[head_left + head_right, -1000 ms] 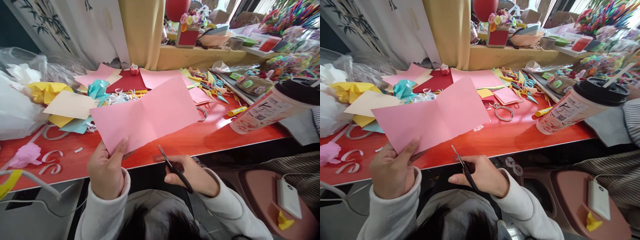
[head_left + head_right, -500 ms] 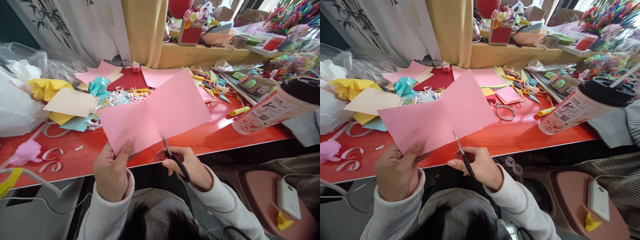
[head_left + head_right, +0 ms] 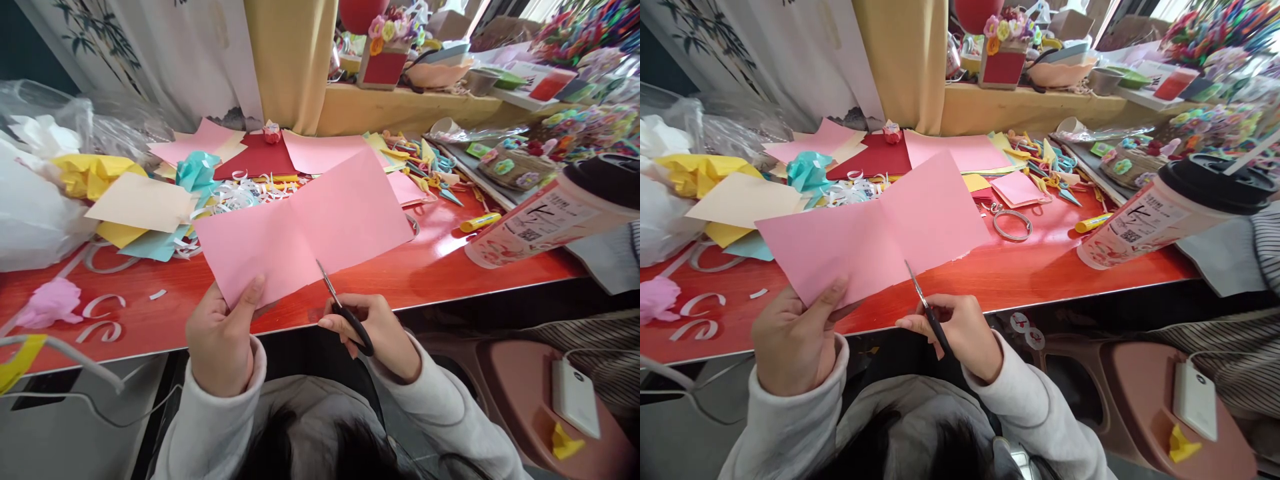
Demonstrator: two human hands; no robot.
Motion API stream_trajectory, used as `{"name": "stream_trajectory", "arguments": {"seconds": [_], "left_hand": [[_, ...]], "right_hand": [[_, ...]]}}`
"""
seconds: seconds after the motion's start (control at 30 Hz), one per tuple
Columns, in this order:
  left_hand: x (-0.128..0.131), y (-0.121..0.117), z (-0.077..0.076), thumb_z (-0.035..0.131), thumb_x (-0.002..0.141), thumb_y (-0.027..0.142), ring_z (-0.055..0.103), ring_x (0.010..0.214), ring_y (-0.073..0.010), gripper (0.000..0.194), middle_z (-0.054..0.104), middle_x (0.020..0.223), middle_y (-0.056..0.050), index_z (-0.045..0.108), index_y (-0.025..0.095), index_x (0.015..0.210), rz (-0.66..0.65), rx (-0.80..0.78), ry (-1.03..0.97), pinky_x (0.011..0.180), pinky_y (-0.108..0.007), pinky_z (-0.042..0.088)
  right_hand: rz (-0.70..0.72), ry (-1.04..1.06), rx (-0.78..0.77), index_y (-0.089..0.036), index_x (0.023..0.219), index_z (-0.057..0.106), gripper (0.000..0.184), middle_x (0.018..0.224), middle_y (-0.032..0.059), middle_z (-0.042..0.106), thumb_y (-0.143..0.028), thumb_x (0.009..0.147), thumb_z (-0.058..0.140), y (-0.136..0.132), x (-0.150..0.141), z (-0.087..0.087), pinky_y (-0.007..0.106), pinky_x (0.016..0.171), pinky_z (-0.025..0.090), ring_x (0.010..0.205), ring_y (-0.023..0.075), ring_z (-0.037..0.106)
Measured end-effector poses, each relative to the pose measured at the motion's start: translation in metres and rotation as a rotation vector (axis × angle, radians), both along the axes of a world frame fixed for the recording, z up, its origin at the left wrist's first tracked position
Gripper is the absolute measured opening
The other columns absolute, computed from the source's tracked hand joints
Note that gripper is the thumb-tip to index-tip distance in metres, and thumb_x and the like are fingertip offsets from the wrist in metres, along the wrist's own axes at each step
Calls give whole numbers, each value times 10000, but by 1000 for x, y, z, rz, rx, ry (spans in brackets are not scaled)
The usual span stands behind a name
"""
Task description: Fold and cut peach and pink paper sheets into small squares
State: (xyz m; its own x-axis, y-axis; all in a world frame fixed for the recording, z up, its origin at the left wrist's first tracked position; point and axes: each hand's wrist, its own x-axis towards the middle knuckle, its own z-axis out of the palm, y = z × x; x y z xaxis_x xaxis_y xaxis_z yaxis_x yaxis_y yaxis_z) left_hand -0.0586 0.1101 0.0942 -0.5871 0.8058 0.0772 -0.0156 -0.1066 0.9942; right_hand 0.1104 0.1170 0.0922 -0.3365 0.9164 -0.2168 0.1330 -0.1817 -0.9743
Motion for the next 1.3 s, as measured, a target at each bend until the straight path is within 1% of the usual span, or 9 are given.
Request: {"name": "stream_trajectory", "arguments": {"seconds": [0.1, 0.23, 0.4, 0.53, 0.67, 0.87, 1.03, 1.13, 1.3], "left_hand": [[0, 1, -1, 742, 641, 274, 655, 726, -183, 210, 695, 789, -31, 675, 158, 803, -19, 23, -104, 608, -326, 607], [0, 0, -1, 742, 644, 260, 657, 734, -182, 210, 701, 806, -34, 677, 154, 812, -65, 4, -143, 571, -297, 606], [1, -3, -2, 739, 651, 266, 653, 737, -181, 227, 704, 817, -37, 679, 148, 836, -100, -15, -157, 544, -271, 598], [0, -2, -5, 738, 648, 273, 658, 736, -191, 224, 708, 826, -40, 683, 149, 826, -94, -14, -151, 543, -276, 595], [-1, -2, -8, 733, 653, 279, 659, 738, -196, 238, 709, 834, -42, 681, 152, 847, -115, -29, -139, 546, -279, 593], [-1, -3, -10, 723, 666, 277, 663, 757, -198, 233, 709, 842, -39, 683, 161, 864, -150, -36, -146, 550, -266, 593], [-2, -3, -10, 730, 662, 278, 662, 761, -199, 238, 709, 859, -41, 697, 168, 871, -166, -52, -156, 535, -251, 593], [-2, -3, -10, 737, 655, 271, 662, 773, -200, 252, 708, 873, -44, 700, 169, 883, -165, -51, -170, 537, -242, 593], [-1, -4, -9, 733, 662, 261, 663, 760, -194, 262, 705, 878, -43, 697, 167, 903, -182, -51, -195, 549, -243, 594]], "right_hand": [[-15, 34, -36, -141, 641, 586, 317, 422, -72, 441, -428, 661, 720, 1, 0, -2, 175, 348, 272, 317, 43, 407], [-15, 76, -53, -126, 696, 628, 323, 410, -66, 454, -425, 638, 736, 4, -1, -4, 176, 359, 294, 323, 48, 419], [-20, 80, -36, -123, 693, 619, 307, 423, -62, 465, -412, 664, 719, 5, -1, -5, 173, 353, 288, 317, 46, 421], [-30, 64, -60, -130, 687, 609, 291, 425, -65, 462, -400, 671, 717, 6, -1, -9, 167, 330, 280, 306, 46, 415], [-20, 73, -43, -126, 698, 627, 286, 415, -61, 465, -395, 671, 719, 7, -1, -10, 165, 336, 282, 312, 46, 416], [-40, 99, -43, -132, 572, 569, 307, 401, -65, 461, -376, 659, 733, 9, -3, -8, 164, 326, 274, 298, 35, 397], [-82, 149, -114, -117, 737, 642, 317, 398, -65, 491, -381, 611, 764, 10, -5, -7, 161, 300, 260, 281, 43, 401], [-115, 181, -145, -124, 716, 600, 334, 397, -67, 507, -360, 574, 789, 11, -7, -6, 148, 282, 246, 267, 42, 402], [-137, 224, -131, -139, 626, 532, 340, 393, -65, 517, -350, 570, 792, 11, -11, -4, 141, 271, 243, 256, 37, 396]]}}
